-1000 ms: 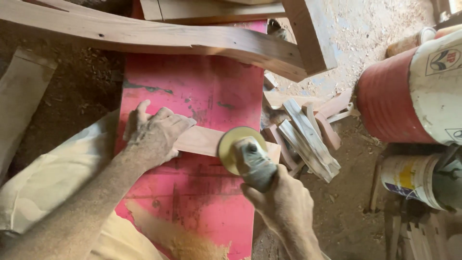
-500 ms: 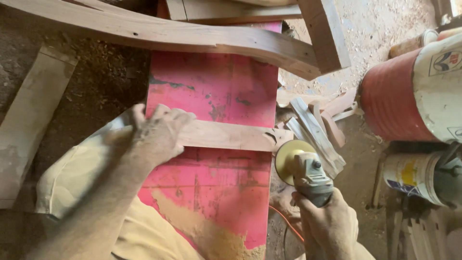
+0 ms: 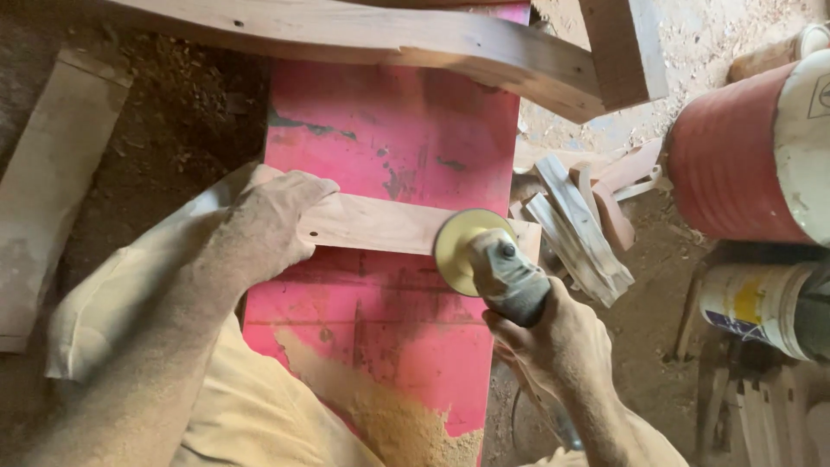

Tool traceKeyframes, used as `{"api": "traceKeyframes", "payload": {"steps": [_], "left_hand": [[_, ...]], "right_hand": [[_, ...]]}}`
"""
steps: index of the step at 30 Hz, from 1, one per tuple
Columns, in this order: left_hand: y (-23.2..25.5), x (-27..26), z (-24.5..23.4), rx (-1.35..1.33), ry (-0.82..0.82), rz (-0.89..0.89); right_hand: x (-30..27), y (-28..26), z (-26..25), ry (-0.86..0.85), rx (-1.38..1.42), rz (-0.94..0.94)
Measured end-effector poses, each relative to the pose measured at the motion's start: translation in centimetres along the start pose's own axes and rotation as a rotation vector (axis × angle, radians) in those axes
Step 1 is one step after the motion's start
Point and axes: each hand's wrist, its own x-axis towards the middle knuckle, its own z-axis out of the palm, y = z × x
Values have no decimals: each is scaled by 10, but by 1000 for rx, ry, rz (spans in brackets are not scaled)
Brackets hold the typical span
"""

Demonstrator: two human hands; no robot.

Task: Sand and shape wooden furniture components using a handheld angle grinder with a sanding disc.

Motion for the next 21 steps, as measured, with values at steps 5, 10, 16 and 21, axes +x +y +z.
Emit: {"api": "traceKeyframes", "payload": {"steps": [5,10,16,21], "left_hand": [[-6,1,0,138,-5,138],[-10,0,-2,114,0,192],[-7,5,-2,117,-2,111],[-12,3,-5,69,7,122]], "right_hand": [[11,13,4,-17,18,-7],[6,10,-2,4,-28,61],[5,-2,0,-40,-13,-40],[18,18,-4,-9,-62,44]]}}
